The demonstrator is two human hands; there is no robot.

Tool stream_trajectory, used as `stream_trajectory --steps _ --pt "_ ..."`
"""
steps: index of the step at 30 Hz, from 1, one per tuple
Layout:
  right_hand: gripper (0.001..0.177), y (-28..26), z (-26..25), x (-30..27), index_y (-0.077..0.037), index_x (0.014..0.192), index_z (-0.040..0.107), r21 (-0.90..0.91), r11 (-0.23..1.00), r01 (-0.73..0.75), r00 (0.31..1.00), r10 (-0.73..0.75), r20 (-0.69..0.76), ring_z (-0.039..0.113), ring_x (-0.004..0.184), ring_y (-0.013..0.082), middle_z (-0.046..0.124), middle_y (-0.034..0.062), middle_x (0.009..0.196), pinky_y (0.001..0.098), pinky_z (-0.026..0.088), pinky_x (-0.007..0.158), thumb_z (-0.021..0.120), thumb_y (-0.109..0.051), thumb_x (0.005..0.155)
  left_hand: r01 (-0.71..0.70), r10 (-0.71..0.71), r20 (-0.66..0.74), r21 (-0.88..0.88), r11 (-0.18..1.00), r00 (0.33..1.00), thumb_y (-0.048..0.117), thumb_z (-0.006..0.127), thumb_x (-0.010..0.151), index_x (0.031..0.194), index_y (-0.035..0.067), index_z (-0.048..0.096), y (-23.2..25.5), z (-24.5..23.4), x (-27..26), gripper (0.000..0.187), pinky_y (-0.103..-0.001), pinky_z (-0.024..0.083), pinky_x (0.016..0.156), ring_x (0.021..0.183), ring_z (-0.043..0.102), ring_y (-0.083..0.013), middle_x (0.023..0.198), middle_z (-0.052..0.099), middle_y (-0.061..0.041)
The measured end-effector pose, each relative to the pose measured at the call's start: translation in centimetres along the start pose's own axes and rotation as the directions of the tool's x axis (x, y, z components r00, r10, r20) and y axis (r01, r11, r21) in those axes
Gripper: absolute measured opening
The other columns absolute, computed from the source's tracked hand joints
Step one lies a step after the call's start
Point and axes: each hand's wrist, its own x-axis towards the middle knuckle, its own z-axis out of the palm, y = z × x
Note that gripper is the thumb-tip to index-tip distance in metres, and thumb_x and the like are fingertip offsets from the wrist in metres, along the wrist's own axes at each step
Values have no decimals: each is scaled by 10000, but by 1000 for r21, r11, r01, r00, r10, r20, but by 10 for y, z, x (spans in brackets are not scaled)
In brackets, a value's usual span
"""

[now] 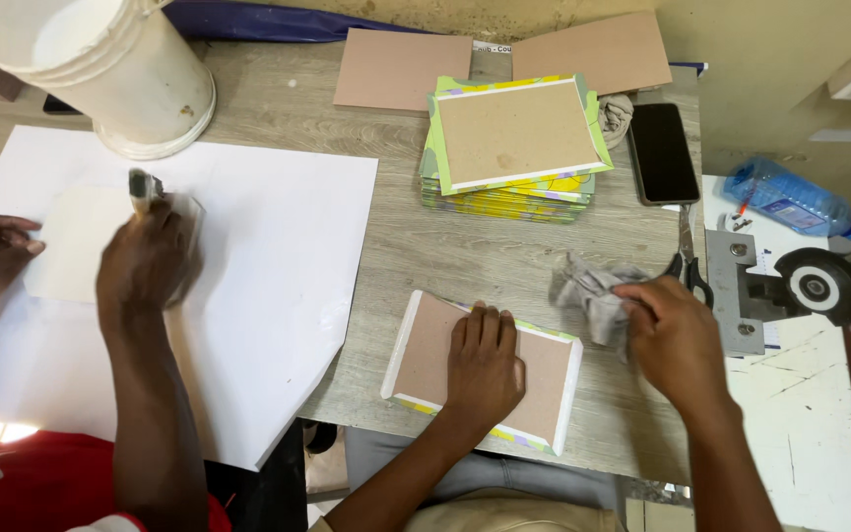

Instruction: The person applies glue to the edges of a book cover using a brush and then presses a colored paper sheet onto the glued surface. They smooth the paper with their hands and a cloth, then stack the finished item on a pile.

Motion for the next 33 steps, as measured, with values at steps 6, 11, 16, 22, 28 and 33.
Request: stream_trajectory --steps 6,11,16,22,28,33 --pt "486 -7 101 -20 -184 1334 701 -170 949 266 942 -219 254 675 1199 294 654 28 1319 514 581 864 821 -298 877 -36 36 -89 6 999 995 142 685 818 1222 -19 645 2 -8 0 437 -610 379 1221 1333 581 -473 1320 648 -273" --pt "110 -8 101 -23 -164 1007 781 -140 979 150 960 -111 257 695 960 285 721 9 1050 472 567 719 674 -163 980 -124 124 -6 -5 992 992 327 645 1019 1334 45 680 -31 -27 -5 424 -611 331 1244 1415 522 -487 1446 618 -298" --pt "145 -44 135 8 -133 712 574 -19 927 375 883 -351 310 606 802 308 606 48 818 475 475 652 702 -70 738 -109 106 -60 -55 993 993 259 642 1016 991 20 637 -27 -32 3 241 -519 478 1045 1060 637 -442 964 637 -193" --pt "344 -43 105 11 -269 1338 649 -148 968 200 902 -124 413 737 1028 382 729 45 1294 582 581 766 581 -235 1003 92 -91 -46 24 995 995 502 619 1004 1288 -98 620 -27 -23 -6 664 -591 325 1268 1466 495 -516 1478 573 -383" --pt "184 -49 122 32 -190 755 705 -89 946 313 847 -236 476 712 856 310 739 39 923 483 541 703 611 -54 835 96 -95 -18 75 993 995 495 632 964 1315 -87 635 -25 -29 2 679 -538 434 1110 1321 582 -456 1333 653 -288" --pt "243 -73 129 51 -173 677 621 -52 949 311 810 -236 537 685 795 329 675 33 851 512 474 639 566 -169 913 133 -132 -98 7 991 986 453 615 971 1362 -149 575 -27 -29 -1 718 -601 324 1275 1491 456 -538 1487 558 -383"
